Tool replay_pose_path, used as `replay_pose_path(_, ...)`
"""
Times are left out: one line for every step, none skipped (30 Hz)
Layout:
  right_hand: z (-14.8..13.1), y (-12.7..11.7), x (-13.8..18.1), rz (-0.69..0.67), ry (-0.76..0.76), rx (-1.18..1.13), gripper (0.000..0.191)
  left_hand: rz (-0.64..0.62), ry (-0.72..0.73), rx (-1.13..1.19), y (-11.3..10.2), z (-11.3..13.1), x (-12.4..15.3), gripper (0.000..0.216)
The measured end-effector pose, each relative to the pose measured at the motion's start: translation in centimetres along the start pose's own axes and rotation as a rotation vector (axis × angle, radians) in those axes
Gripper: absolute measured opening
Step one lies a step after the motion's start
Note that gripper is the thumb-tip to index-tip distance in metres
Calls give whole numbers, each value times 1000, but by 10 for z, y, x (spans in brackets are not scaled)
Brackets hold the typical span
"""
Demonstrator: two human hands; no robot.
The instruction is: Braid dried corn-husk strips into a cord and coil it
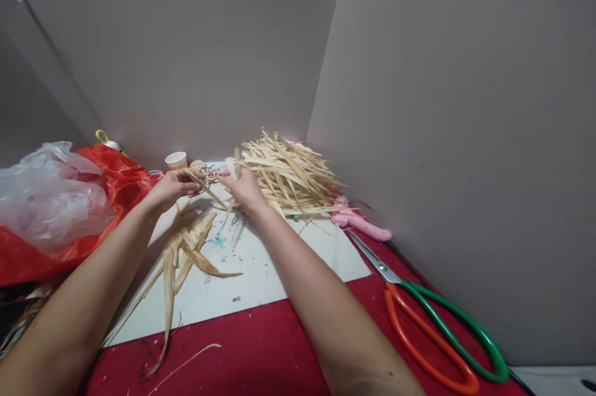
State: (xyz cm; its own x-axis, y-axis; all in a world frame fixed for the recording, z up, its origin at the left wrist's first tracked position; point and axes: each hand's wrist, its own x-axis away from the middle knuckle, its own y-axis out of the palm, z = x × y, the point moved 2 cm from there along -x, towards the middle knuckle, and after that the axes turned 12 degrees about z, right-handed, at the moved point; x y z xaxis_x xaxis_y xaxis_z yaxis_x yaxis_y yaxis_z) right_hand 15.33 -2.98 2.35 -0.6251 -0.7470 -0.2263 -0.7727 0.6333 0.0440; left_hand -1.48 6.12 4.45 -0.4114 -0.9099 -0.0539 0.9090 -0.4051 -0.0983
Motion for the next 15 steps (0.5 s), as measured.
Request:
replay_pose_path(5,8,4,-74,10,25,19,-37,16,-10,3,3,3,34)
replay_pose_path(9,14,8,-127,9,44,21,-76,36,-20,7,5,5,33)
replay_pose_path(11,18,11,-170,-22,73,20,-111,60,-33,10,7,8,32)
replay_pose_path(12,20,12,-200,-61,106,19,-138,87,-50,13,9,10,29)
replay_pose_path(12,20,13,-213,-95,143,16,-155,114,-73,15,10,12,26)
replay_pose_path(11,19,13,-215,-122,178,14,-162,141,-100,17,12,14,23)
replay_pose_path(11,17,13,-214,-137,207,15,-162,166,-127,19,13,15,21)
replay_pose_path(10,15,13,-212,-146,228,17,-160,185,-149,21,15,17,19)
replay_pose_path(9,14,12,-211,-151,241,19,-161,197,-166,22,16,18,18)
replay_pose_path(8,13,12,-212,-156,247,21,-166,204,-179,22,17,19,17)
replay_pose_path(7,12,12,-218,-162,251,22,-173,207,-187,22,18,19,17)
replay_pose_path(6,12,13,-224,-171,254,23,-181,208,-192,22,18,19,17)
replay_pose_path(6,12,13,-230,-184,261,22,-191,207,-197,22,18,19,17)
replay_pose_path(5,13,14,-237,-201,274,21,-200,203,-202,22,18,19,16)
replay_pose_path(5,13,15,-242,-225,294,20,-205,199,-209,21,17,18,16)
